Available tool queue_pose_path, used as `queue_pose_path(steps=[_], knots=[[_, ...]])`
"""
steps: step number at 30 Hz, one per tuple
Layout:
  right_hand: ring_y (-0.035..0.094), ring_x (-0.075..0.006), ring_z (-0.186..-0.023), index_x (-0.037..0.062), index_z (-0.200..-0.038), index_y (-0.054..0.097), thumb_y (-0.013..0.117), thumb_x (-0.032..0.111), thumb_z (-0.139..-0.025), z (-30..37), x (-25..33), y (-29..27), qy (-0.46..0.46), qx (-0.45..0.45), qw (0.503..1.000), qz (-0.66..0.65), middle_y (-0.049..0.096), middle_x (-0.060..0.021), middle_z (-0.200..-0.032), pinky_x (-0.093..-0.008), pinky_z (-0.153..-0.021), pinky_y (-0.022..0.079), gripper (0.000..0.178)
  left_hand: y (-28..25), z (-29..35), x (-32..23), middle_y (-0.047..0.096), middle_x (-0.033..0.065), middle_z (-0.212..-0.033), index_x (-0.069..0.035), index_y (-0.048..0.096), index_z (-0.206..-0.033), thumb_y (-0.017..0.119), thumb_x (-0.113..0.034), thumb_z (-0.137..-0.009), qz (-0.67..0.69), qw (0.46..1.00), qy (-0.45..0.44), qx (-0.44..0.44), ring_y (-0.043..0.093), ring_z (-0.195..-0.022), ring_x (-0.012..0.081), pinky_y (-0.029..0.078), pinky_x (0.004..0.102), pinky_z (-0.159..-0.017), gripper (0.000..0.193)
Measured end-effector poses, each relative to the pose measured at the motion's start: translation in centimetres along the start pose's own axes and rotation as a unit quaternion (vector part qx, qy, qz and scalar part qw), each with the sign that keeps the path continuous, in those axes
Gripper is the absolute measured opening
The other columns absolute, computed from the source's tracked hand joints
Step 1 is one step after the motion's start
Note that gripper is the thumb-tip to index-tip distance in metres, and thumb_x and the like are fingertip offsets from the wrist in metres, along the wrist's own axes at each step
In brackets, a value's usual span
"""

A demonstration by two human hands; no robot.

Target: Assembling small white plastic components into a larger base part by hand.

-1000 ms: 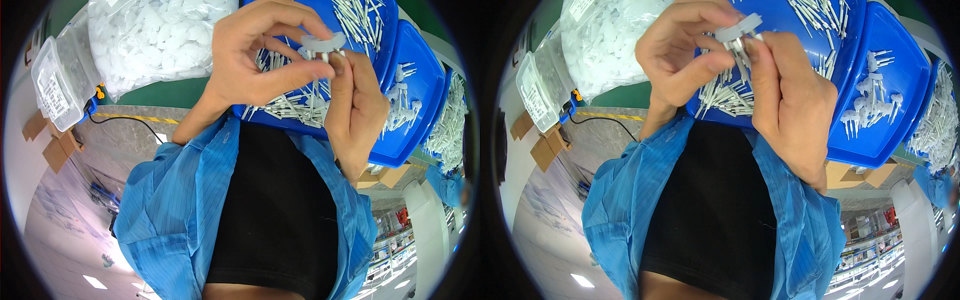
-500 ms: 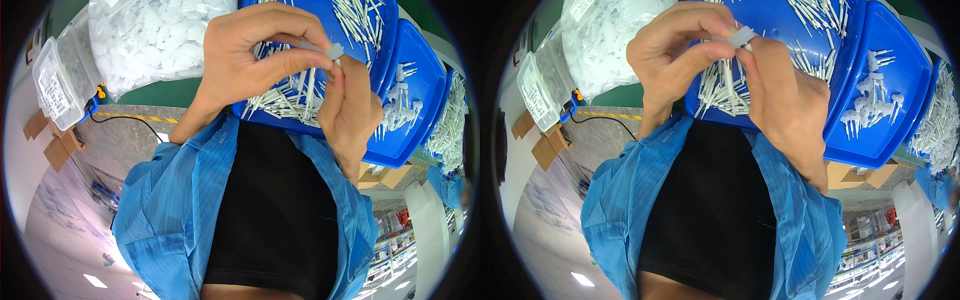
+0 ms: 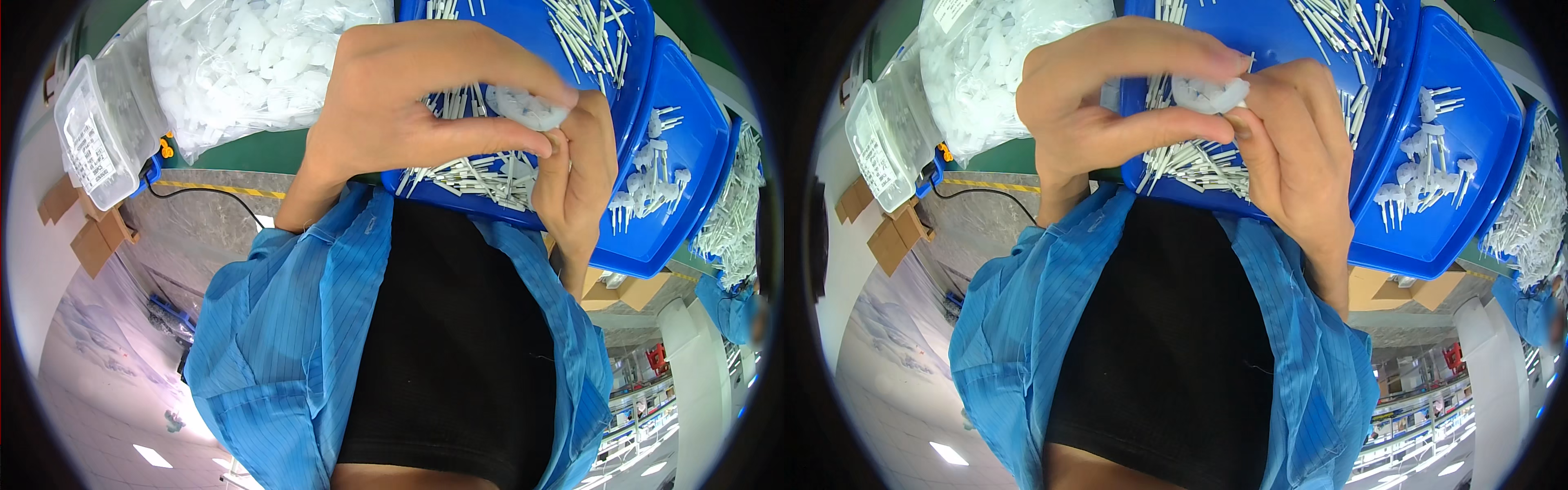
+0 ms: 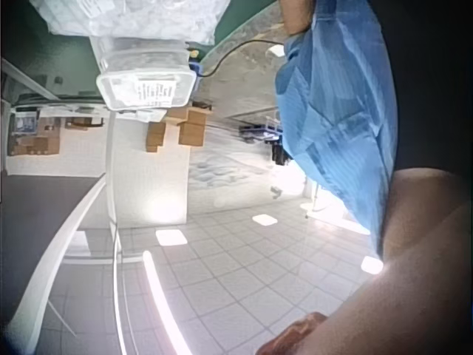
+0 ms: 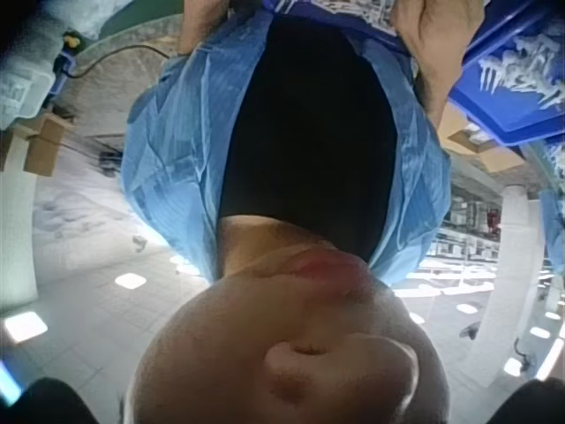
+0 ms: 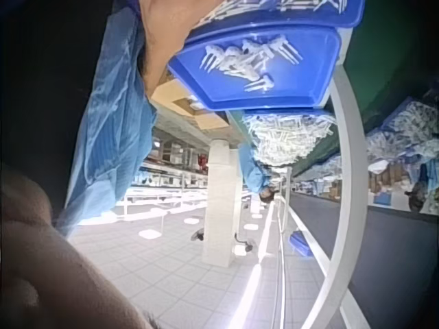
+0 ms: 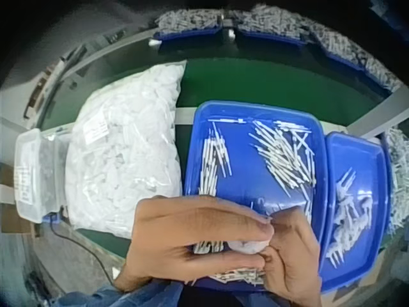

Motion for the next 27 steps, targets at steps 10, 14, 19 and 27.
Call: queue_pose_path(steps=[10,14,19,27], knots=[[0.051,-0.0132,-0.07,0.0003,-0.111,0.071,0.068,0.018,-0.095,-0.9,1.9,-1.9,0.132,0.041,0.99,-0.012,0.06,-0.0067,-0.082,-0.0291,-0.061,0.04,0.024,1.1,1.0,0.6,0.077,0.0068,-0.092,-0.008,0.079,-0.089,0.083,-0.015,-0.076,-0.009,0.997,0.044,-0.068,0.075,-0.078,0.0166,0.058,0.0227,-0.062,0.015],[0.049,-0.0061,-0.064,-0.0006,-0.12,0.068,0.057,0.025,-0.104,-0.5,3.5,0.1,0.335,-0.019,0.939,-0.07,0.064,-0.0044,-0.074,-0.0251,-0.06,0.042,0.032,2.0,2.3,-0.5,0.074,0.0038,-0.101,-0.009,0.079,-0.086,0.076,-0.012,-0.071,-0.118,0.988,0.086,-0.04,0.071,-0.075,0.0132,0.053,0.0193,-0.053,0.015],[0.066,-0.0127,-0.079,-0.0002,-0.123,0.067,0.047,0.022,-0.109,1.3,2.4,0.1,0.322,-0.049,0.933,-0.151,0.073,-0.0116,-0.098,-0.026,-0.072,0.051,0.033,2.4,1.7,0.4,0.074,0.0036,-0.098,-0.01,0.08,-0.093,0.08,-0.011,-0.073,-0.046,0.986,0.114,-0.113,0.069,-0.083,0.0156,0.053,0.0234,-0.061,0.021],[0.072,-0.0132,-0.077,-0.0067,-0.131,0.062,0.05,0.026,-0.107,5.1,2.2,-13.4,0.371,-0.216,0.87,0.244,0.076,-0.0182,-0.103,-0.0241,-0.07,0.057,0.043,0.8,1.7,2.7,0.074,0.003,-0.095,-0.01,0.076,-0.097,0.086,-0.025,-0.077,-0.054,0.994,0.002,-0.098,0.07,-0.075,0.0176,0.052,0.0272,-0.059,0.027]])
Point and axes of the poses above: each hand's wrist, its own z-axis away from the middle knuckle, its own y-axis out of the palm, x = y × z, the point moved 3 cm from there along -z, towards the middle knuckle
